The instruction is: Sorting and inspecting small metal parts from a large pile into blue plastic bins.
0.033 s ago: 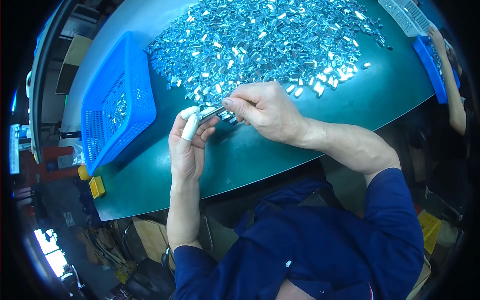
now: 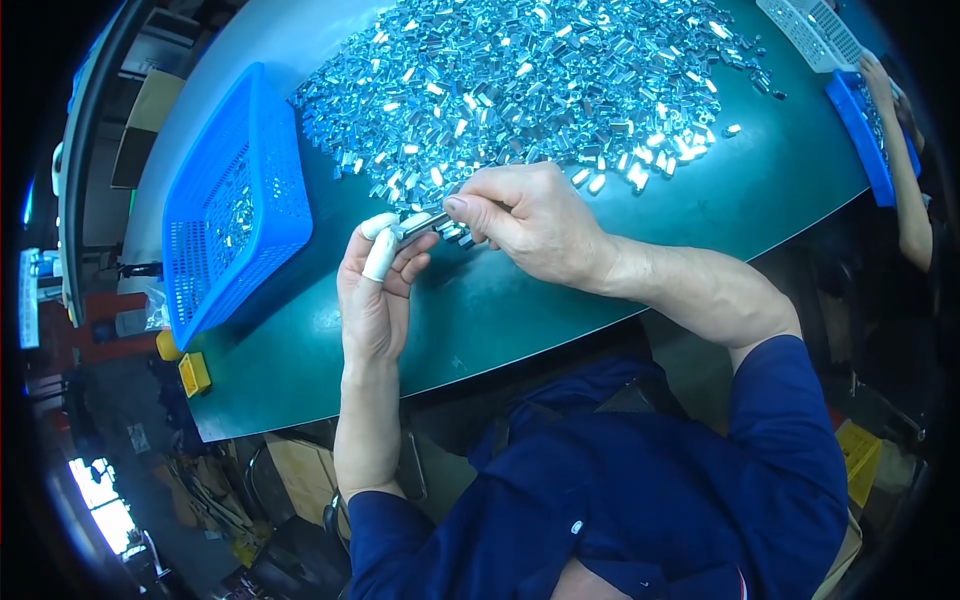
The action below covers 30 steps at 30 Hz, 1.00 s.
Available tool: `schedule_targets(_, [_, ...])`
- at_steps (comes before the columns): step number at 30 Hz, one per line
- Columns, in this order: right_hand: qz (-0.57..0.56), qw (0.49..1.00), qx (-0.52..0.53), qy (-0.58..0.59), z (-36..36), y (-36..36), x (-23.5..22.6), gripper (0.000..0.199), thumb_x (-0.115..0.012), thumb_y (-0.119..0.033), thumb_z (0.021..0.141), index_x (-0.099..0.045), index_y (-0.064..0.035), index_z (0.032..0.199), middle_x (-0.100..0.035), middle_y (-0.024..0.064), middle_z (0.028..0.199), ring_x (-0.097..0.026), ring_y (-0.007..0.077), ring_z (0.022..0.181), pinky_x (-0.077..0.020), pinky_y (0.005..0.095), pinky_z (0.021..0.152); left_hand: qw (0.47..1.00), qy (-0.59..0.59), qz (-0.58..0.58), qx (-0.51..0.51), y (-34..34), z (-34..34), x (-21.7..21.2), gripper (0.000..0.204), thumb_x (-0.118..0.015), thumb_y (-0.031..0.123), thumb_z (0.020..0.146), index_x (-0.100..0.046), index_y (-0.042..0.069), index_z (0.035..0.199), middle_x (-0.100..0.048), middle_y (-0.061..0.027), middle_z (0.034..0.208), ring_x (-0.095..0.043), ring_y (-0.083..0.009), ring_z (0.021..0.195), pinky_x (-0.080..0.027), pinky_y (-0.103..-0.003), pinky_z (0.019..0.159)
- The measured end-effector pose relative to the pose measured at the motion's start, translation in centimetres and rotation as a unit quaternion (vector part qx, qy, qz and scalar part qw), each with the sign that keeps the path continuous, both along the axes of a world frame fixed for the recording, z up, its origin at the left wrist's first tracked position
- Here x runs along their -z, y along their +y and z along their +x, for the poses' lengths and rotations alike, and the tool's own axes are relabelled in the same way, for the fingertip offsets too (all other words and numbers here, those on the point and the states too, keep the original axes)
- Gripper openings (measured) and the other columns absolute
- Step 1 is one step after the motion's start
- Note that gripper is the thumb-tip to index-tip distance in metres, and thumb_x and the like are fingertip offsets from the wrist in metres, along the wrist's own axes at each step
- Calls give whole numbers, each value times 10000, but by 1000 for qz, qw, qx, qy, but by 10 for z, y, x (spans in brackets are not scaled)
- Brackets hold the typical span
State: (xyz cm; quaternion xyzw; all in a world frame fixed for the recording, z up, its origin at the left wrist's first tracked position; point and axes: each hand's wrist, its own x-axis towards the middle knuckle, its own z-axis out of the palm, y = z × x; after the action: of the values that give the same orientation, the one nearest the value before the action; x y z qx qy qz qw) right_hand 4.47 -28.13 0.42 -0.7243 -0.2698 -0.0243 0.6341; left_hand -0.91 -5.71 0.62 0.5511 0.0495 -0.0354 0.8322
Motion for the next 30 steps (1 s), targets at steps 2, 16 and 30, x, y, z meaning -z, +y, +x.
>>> schedule_targets(2, [8, 1000, 2, 1, 0, 0, 0, 257, -665, -228, 1034, -755, -4, 945, -693, 74, 719, -649, 121, 632, -514, 287, 568, 1000, -1, -9, -3, -4, -3, -1, 241, -611, 150, 1058, -587, 20, 1260, -721, -181, 1192, -748, -286, 1062, -621, -296, 845])
schedule_targets(16, [13, 995, -74, 69, -2, 1, -2, 416, -644, -325, 1055, -742, 3, 819, -659, 65, 609, -622, 106, 552, -472, 277, 501, 993, -64, 100, -7, -18, -11, 4, 242, -719, 38, 971, -636, 9, 1196, -732, -111, 1079, -721, -181, 952, -581, -310, 875])
schedule_targets(30, [90, 988, -30, 124, 0, -6, -10, 450, -626, -379, 1067, -744, -5, 846, -657, 25, 648, -605, 77, 586, -484, 236, 525, 571, -294, 673, -366, 83, 23, -94, 213, -727, 45, 971, -714, 2, 1178, -738, -98, 1101, -696, -210, 994, -549, -318, 902])
